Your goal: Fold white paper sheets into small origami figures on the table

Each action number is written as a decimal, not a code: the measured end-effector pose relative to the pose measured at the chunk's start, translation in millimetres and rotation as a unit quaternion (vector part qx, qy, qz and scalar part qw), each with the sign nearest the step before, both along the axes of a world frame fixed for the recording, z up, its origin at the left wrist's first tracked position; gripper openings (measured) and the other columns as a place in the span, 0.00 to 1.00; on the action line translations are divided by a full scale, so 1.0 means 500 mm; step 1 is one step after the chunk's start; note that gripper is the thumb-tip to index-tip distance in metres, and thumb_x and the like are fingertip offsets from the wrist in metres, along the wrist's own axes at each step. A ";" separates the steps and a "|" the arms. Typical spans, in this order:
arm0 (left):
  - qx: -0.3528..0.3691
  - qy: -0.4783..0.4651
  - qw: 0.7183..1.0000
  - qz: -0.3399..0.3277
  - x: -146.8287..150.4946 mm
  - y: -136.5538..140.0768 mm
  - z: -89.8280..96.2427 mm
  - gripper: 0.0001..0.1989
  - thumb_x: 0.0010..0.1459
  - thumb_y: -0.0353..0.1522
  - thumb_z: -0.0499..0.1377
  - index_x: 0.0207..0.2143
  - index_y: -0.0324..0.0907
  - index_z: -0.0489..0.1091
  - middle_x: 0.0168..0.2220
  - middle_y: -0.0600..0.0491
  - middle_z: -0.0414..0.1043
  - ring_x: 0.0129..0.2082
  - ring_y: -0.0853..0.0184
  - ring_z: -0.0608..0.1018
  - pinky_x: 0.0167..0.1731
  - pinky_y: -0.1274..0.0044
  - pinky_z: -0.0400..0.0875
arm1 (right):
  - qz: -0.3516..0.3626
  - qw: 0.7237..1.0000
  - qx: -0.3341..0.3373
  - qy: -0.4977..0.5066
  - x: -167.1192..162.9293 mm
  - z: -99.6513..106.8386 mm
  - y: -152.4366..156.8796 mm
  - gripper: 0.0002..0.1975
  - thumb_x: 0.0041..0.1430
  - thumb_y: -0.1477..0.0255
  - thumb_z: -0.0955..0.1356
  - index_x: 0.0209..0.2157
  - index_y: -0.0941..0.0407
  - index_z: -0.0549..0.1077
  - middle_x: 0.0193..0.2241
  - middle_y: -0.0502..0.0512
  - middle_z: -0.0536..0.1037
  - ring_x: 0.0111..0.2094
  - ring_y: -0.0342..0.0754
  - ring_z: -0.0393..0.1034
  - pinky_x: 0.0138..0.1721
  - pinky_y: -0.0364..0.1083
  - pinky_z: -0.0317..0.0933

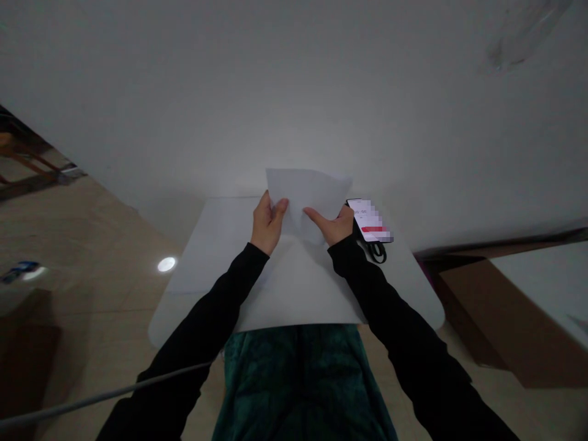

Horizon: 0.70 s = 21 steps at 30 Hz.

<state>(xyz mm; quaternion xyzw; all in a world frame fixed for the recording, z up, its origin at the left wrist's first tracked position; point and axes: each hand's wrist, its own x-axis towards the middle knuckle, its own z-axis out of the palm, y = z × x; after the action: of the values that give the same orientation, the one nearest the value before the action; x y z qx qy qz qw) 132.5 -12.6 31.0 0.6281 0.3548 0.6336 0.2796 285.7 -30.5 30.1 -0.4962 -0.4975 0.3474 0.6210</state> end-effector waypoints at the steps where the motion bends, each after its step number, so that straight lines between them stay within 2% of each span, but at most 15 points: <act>1: 0.001 0.003 1.000 0.003 0.000 0.000 -0.001 0.21 0.57 0.46 0.56 0.47 0.42 0.68 0.45 0.46 0.73 0.47 0.61 0.75 0.50 0.69 0.67 | 0.002 1.000 0.002 0.004 0.000 -0.001 0.001 0.22 0.40 0.59 0.75 0.37 0.56 0.75 0.40 0.63 0.79 0.48 0.63 0.71 0.51 0.62 0.65; 6: 0.004 0.025 1.000 0.008 -0.001 0.002 -0.008 0.21 0.59 0.47 0.53 0.47 0.42 0.67 0.45 0.46 0.72 0.48 0.61 0.74 0.51 0.69 0.65 | 0.006 1.000 -0.010 0.006 0.004 -0.009 0.006 0.24 0.40 0.58 0.75 0.38 0.55 0.75 0.42 0.62 0.79 0.48 0.62 0.71 0.51 0.62 0.65; 10: -0.005 0.025 1.000 0.010 0.003 0.004 -0.018 0.20 0.60 0.47 0.53 0.46 0.42 0.67 0.44 0.46 0.72 0.47 0.61 0.74 0.50 0.69 0.66 | -0.001 1.000 0.016 0.001 0.005 -0.015 0.009 0.23 0.40 0.59 0.75 0.38 0.56 0.76 0.43 0.63 0.78 0.45 0.61 0.73 0.50 0.60 0.66; 21: 0.005 0.015 1.000 0.011 0.015 0.006 -0.048 0.19 0.61 0.44 0.54 0.48 0.41 0.65 0.47 0.45 0.71 0.49 0.61 0.73 0.52 0.67 0.66 | -0.024 0.999 0.038 -0.011 0.004 -0.029 0.018 0.22 0.38 0.60 0.76 0.35 0.57 0.76 0.37 0.62 0.81 0.43 0.61 0.74 0.47 0.58 0.69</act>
<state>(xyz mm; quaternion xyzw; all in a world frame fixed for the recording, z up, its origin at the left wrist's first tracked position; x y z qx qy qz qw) 139.9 -9.6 6.9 0.6349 0.3625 0.6292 0.2640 287.7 -21.4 15.6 -0.4881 -0.5053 0.3074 0.6419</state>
